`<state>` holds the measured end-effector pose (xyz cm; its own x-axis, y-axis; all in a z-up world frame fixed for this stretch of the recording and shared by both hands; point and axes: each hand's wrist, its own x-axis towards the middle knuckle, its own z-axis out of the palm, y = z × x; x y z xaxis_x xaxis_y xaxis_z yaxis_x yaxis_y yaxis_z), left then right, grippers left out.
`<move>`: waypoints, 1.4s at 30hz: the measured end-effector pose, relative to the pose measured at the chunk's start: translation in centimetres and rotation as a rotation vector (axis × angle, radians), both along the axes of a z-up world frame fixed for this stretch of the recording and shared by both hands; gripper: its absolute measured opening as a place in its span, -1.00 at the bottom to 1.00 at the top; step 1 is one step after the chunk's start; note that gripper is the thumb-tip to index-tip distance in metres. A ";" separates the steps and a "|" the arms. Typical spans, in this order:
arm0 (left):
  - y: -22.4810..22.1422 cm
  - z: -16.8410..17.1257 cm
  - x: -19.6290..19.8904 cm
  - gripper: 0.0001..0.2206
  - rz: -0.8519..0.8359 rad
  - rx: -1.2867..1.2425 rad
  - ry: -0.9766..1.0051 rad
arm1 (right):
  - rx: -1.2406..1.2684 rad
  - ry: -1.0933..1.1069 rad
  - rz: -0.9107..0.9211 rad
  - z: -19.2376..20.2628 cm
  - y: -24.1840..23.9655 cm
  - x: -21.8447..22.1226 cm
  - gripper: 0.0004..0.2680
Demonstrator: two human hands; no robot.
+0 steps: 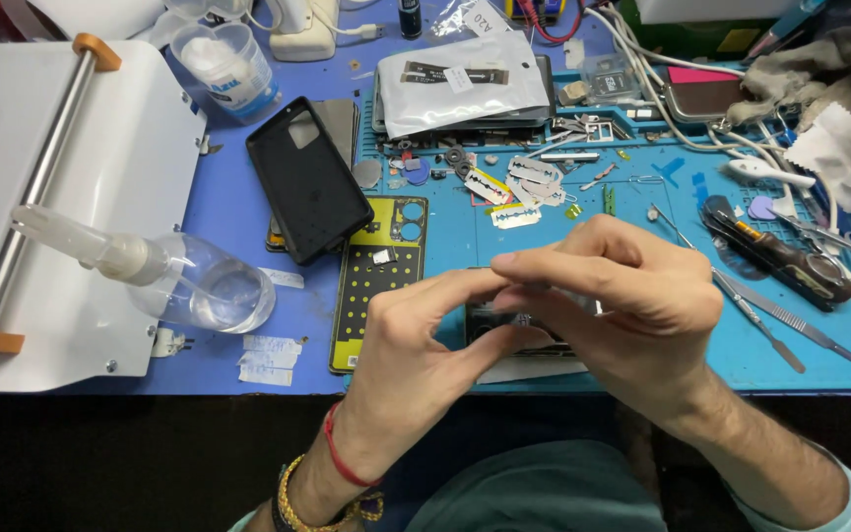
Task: Interacting with a smartphone's software and then disassembling its internal components for repair.
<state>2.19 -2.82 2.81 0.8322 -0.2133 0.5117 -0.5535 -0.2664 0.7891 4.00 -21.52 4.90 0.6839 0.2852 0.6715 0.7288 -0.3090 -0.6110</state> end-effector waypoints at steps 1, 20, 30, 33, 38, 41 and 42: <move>0.1 -0.2 0.0 -0.74 0.002 -0.003 0.006 | -0.003 0.006 0.002 0.3 -0.1 0.2 -0.83; 0.3 -0.1 0.3 -0.84 -0.073 -0.024 0.012 | -0.124 0.031 0.104 -1.1 -2.1 -0.1 -0.77; 3.8 -1.0 -2.4 -0.63 0.127 0.532 -0.236 | -0.221 -0.046 0.168 -2.2 -3.5 0.9 -0.71; 3.1 -1.7 -2.7 -0.67 0.193 0.583 -0.296 | -0.230 0.062 0.192 -2.0 -2.9 0.6 -0.76; 2.9 -2.4 -2.5 -0.72 0.204 0.541 -0.306 | -0.241 0.218 0.178 -0.6 -1.8 -1.1 -0.79; 2.8 -2.6 -2.4 -0.75 0.200 0.526 -0.306 | -0.243 0.228 0.071 -2.2 -3.5 -1.6 -0.84; 2.8 -2.6 -2.5 -0.76 0.202 0.517 -0.306 | -0.243 0.232 0.008 -2.7 -4.1 -1.7 -0.82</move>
<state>-0.27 -0.05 0.24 0.7140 -0.3509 0.6059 -0.6329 -0.6935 0.3441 2.32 -25.58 2.20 0.8077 0.4241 0.4096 0.5818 -0.4610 -0.6700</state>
